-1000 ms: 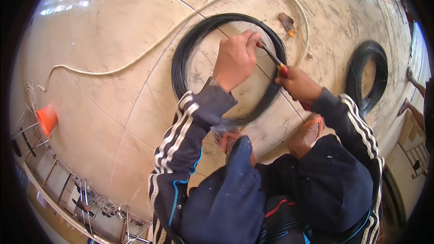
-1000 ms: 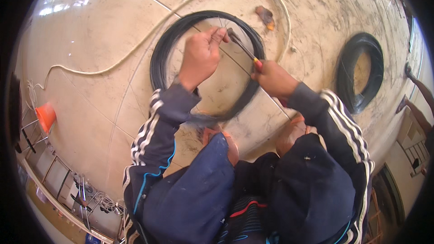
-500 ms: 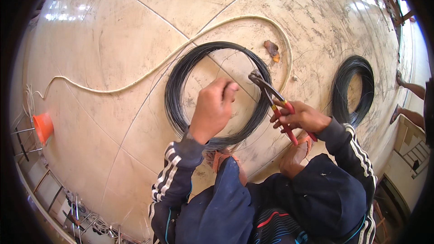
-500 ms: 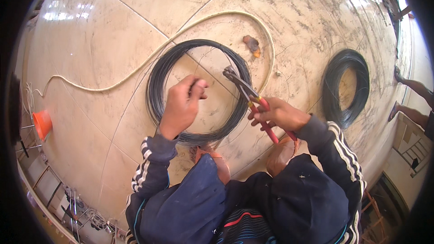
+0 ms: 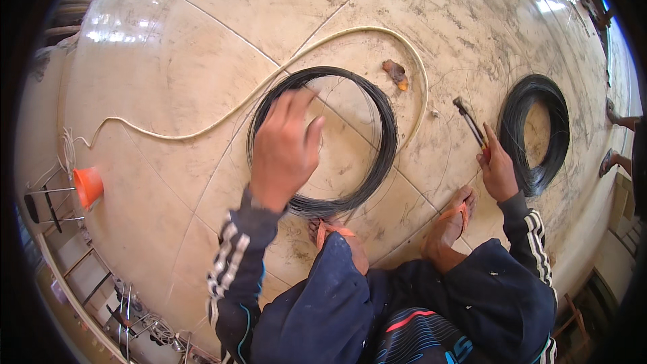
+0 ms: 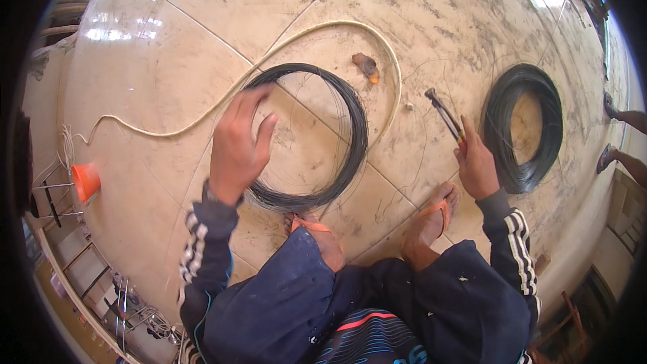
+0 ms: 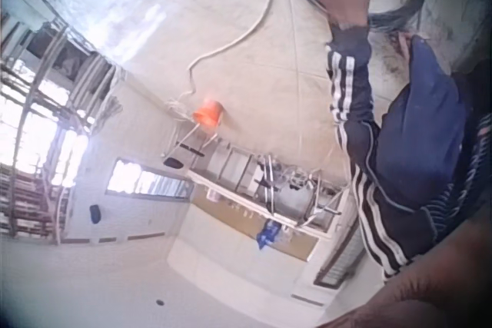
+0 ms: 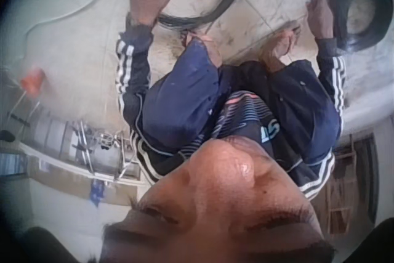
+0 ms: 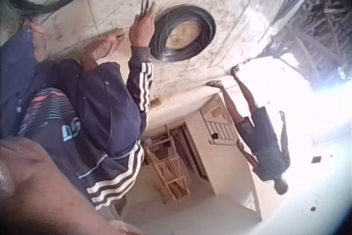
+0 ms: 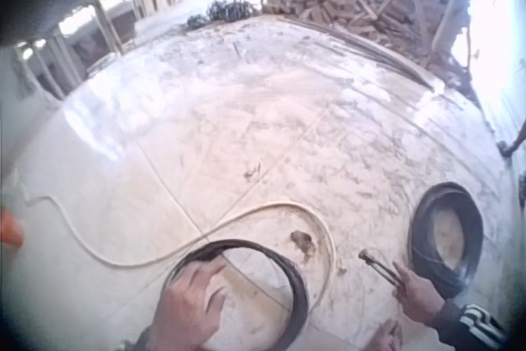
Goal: The person sits on a tiled floor and repeatedly cuts a coil of black wire into short segments using pliers. They gather the cut pieces into a bundle and continue cutting additional lengths from the coil.
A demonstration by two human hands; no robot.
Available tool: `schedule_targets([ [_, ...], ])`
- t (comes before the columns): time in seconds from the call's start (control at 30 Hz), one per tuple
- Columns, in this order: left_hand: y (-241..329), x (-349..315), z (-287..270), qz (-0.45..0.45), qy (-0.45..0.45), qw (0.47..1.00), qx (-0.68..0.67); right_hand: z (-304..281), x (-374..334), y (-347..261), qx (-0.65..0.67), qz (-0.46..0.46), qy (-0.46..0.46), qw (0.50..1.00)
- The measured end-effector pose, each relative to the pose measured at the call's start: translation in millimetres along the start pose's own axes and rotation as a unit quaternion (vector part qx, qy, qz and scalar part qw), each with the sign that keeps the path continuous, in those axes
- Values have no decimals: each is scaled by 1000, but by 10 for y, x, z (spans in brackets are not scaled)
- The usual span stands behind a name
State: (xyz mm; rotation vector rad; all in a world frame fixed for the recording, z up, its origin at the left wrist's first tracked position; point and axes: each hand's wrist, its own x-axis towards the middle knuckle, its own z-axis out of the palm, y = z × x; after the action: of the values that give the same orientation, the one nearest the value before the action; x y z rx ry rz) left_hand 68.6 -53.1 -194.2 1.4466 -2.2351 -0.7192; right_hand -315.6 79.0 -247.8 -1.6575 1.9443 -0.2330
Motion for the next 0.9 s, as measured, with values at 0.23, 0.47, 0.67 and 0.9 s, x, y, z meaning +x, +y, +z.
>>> schedule_targets([
  [0.23, -442, 1245, 716, 102, -367, 911, 161, 339, -143, 278, -40, -46, 16, 998],
  [0.47, -416, 1360, 788, 83, -459, 861, 204, 423, -188, 347, -23, -57, 35, 998],
  [0.67, 40, 1084, -79, 103, -434, 885, 134, 508, -278, 422, -50, -107, 48, 992],
  [0.9, 808, 381, -1120, 138, -383, 907, 103, -18, -104, -96, -14, -135, 76, 988],
])
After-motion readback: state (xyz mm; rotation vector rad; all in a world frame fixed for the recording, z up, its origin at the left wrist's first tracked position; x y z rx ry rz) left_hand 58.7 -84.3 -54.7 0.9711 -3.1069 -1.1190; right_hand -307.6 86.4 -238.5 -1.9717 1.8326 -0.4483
